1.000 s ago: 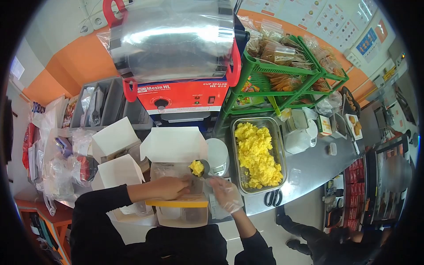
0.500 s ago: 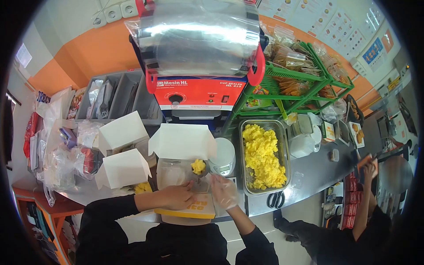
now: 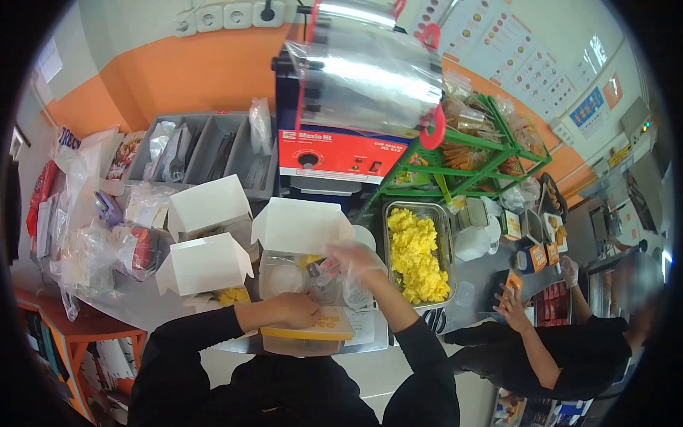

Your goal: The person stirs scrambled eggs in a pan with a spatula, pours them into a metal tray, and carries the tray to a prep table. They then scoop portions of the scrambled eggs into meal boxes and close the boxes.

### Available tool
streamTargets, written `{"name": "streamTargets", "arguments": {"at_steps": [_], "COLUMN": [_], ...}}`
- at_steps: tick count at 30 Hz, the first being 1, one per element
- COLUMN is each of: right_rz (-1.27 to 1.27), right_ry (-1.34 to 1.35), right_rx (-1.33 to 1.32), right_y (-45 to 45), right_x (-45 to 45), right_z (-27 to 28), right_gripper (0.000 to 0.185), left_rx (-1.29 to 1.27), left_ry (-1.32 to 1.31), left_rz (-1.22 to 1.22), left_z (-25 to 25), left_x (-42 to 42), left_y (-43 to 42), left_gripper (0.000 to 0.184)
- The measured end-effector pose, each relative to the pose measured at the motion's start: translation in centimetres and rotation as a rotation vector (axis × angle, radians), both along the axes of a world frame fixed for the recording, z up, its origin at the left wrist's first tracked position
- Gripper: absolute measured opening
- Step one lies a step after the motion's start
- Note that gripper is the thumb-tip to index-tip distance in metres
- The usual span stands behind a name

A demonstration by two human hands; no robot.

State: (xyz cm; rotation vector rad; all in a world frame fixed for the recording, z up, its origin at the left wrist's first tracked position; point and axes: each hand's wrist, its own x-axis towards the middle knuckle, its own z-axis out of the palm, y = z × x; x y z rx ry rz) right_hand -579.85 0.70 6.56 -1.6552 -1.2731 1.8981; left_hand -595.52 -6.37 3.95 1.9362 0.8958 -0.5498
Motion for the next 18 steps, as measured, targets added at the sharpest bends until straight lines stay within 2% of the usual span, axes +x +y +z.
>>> {"name": "streamTargets", "arguments": {"at_steps": [1, 3, 5, 7, 10, 13, 17, 18], "right_rz": [0.029, 0.200, 0.208, 0.051, 0.134, -0.077, 0.257, 0.291], "right_ry": [-0.042, -0.197, -0.222, -0.126, -0.343, -0.195, -0.464, -0.543], "right_rx": [0.059, 0.361, 0.458, 0.350, 0.485, 0.318, 0.710, 0.737], "right_y": [-0.1, 0.6, 1.0, 1.0, 1.8, 1.9, 2.3, 1.5], "right_x": [-0.3, 0.7, 0.5, -0.6, -1.1, -1.7, -0.7, -1.7], "right_z": [0.0, -2.9, -3.5, -2.7, -3.8, -3.7, -4.6, -1.6], "right_gripper": [0.037, 0.037, 0.037, 0.037, 0.039, 0.039, 0.043, 0.042], "left_rx": [0.030, 0.085, 0.105, 0.117, 0.125, 0.135, 0.137, 0.132], "left_ry": [-0.010, -0.026, -0.027, -0.027, -0.035, -0.061, -0.081, -0.088], "left_rz": [-0.007, -0.018, 0.033, 0.042, 0.022, 0.051, 0.067, 0.070], "left_z": [-0.1, -0.3, -0.8, -0.7, -0.5, -0.8, -0.3, 0.3], "left_x": [-0.1, -0.2, -0.2, -0.1, -0.2, -0.4, -0.6, -0.7], "left_y": [-0.1, -0.3, -0.8, -1.0, -1.2, -1.3, -1.2, -0.9], "left_gripper": [0.047, 0.047, 0.046, 0.046, 0.047, 0.047, 0.047, 0.047]}}
